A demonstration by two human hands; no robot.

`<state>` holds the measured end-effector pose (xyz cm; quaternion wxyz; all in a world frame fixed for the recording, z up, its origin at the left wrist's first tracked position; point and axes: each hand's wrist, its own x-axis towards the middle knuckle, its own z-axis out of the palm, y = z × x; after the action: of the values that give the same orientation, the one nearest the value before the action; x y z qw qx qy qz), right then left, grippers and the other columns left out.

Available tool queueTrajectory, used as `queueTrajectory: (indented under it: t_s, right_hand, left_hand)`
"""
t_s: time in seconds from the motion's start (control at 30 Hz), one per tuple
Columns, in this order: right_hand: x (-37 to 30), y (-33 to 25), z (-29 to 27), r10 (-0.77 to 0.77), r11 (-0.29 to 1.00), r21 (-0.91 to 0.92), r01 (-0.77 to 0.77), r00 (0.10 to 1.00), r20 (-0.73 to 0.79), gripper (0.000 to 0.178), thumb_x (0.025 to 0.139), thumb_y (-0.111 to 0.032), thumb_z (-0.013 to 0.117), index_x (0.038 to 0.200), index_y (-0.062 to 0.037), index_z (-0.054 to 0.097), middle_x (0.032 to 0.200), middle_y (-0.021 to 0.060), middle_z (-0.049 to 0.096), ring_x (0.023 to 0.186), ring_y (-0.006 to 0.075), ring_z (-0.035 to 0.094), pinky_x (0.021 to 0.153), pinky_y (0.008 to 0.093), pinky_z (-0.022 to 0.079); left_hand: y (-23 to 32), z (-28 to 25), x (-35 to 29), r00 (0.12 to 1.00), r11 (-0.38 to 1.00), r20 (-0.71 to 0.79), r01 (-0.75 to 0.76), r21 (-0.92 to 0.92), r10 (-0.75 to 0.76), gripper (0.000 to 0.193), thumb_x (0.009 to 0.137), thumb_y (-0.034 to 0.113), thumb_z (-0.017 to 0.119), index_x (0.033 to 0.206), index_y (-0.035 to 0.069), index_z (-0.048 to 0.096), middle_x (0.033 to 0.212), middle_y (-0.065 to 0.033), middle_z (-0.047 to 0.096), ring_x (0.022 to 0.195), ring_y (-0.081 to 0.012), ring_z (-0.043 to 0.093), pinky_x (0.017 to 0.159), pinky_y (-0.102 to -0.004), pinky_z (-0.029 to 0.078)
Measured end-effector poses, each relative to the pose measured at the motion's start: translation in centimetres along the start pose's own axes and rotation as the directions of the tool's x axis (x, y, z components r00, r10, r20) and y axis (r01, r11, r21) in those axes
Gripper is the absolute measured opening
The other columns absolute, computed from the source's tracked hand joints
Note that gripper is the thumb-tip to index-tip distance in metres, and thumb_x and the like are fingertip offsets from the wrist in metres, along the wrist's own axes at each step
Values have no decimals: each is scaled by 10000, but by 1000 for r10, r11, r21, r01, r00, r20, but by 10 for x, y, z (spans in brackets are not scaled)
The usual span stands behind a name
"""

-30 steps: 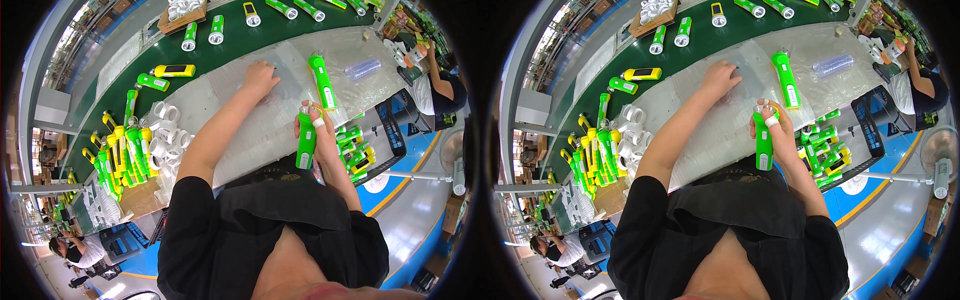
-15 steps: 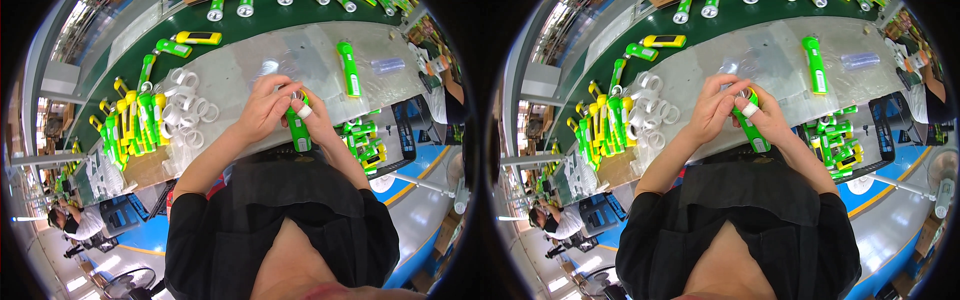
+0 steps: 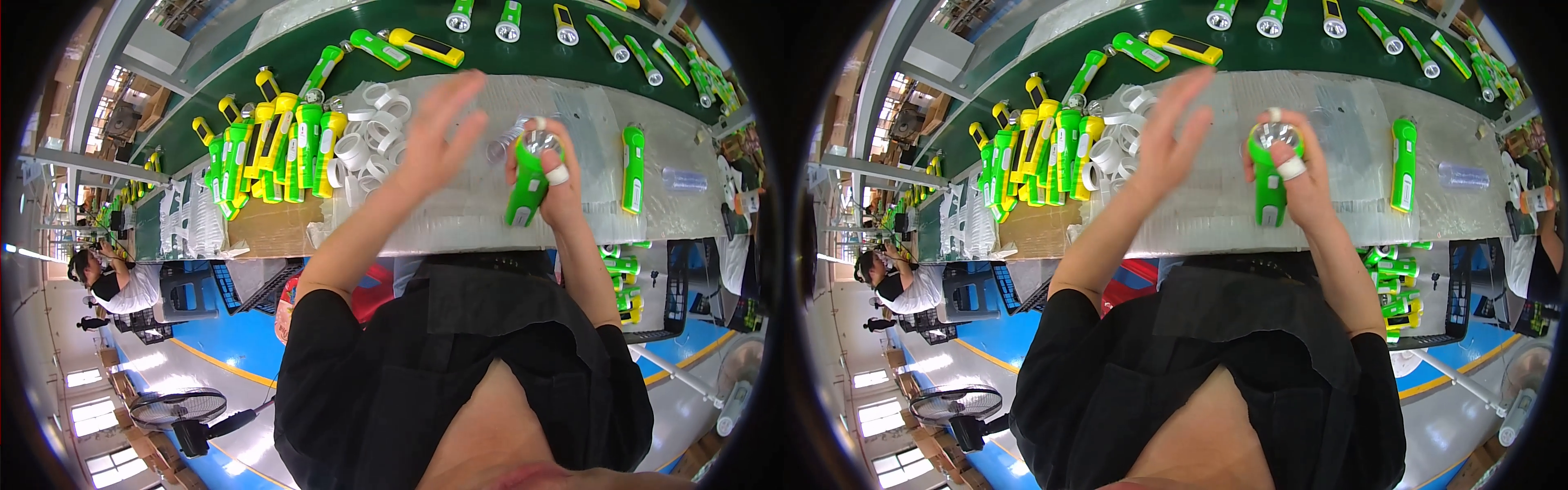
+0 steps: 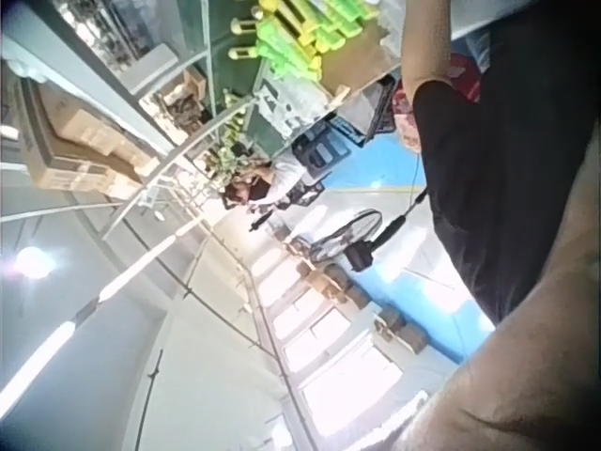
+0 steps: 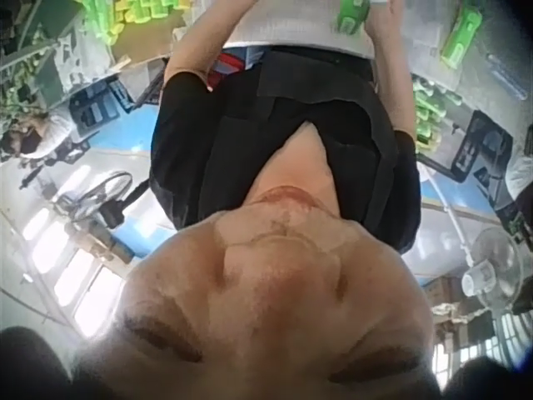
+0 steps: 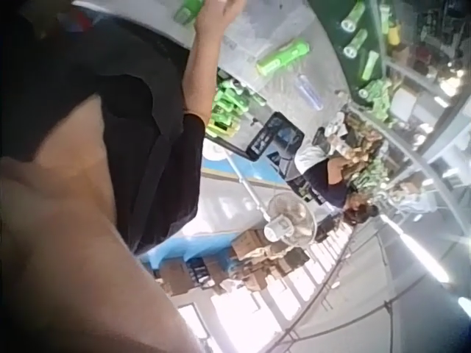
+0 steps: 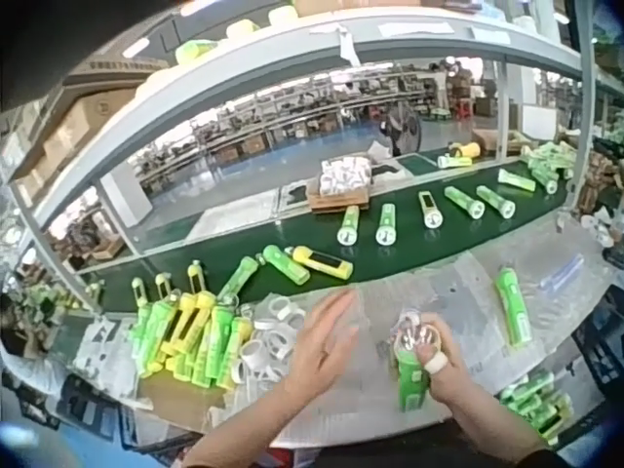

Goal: Assembling the heads and bodies of flashlights on a factory production line.

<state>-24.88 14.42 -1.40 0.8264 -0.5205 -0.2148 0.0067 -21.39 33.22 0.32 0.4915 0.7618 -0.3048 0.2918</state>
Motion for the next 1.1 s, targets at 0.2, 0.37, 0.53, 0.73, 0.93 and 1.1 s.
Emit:
queueTrajectory:
  t_s: [0.2, 0.37, 0.53, 0.73, 0.93, 1.1]
  right_hand:
    - [10, 10, -21, -37, 986, -167, 31, 999, -34, 340, 946, -274, 560, 1192, -58, 471, 821, 84, 585, 685, 150, 563, 624, 292, 464]
    - [9, 12, -24, -72, 986, -154, 65, 996, -43, 342, 939, -259, 568, 1195, -53, 476, 821, 82, 589, 676, 149, 565, 625, 289, 468]
    - [7, 7, -28, -10, 984, -178, -6, 996, -87, 361, 948, -273, 566, 1214, -52, 462, 893, 98, 613, 710, 151, 588, 645, 290, 487]
    - [6, -18, -12, 92, 983, -159, -87, 996, 22, 394, 966, -326, 539, 1238, -51, 464, 1088, 143, 630, 728, 170, 614, 654, 295, 500]
    - [-5, -8, -25, 33, 998, 65, -27, 994, -103, 490, 929, -440, 569, 1221, -60, 467, 972, 108, 613, 713, 168, 599, 634, 287, 489]
    - [-12, -3, -25, -49, 996, 63, 59, 989, -139, 569, 884, -502, 612, 1212, -66, 451, 986, 111, 610, 717, 175, 604, 632, 291, 494]
  left_hand:
    - [-123, -91, 23, 944, 607, 64, 156, 779, -324, 335, 771, 370, 749, 913, 67, 724, 1092, -111, 633, 1043, -277, 566, 895, -391, 459]
    - [-103, -91, 34, 753, 729, 220, 450, 516, -621, 336, 786, 351, 754, 921, 47, 712, 937, -69, 660, 907, -183, 606, 807, -321, 487]
    - [-33, -40, 22, 708, 775, 387, 631, 30, -591, 185, 874, 212, 711, 938, 41, 680, 816, 29, 638, 759, -45, 560, 686, -214, 441]
    - [21, -18, 19, 802, 973, 562, 230, 23, -203, 192, 827, 256, 740, 922, 98, 687, 826, 13, 632, 753, -87, 516, 659, -258, 408]
    - [18, 15, 1, 938, 932, 288, 267, -245, -193, 337, 844, 204, 733, 1134, 82, 614, 1091, -42, 618, 911, -122, 571, 755, -273, 460]
    - [27, 38, -19, 859, 724, 304, 511, -464, -411, 387, 931, 158, 625, 1275, 36, 494, 1194, -92, 575, 1004, -141, 565, 832, -265, 466]
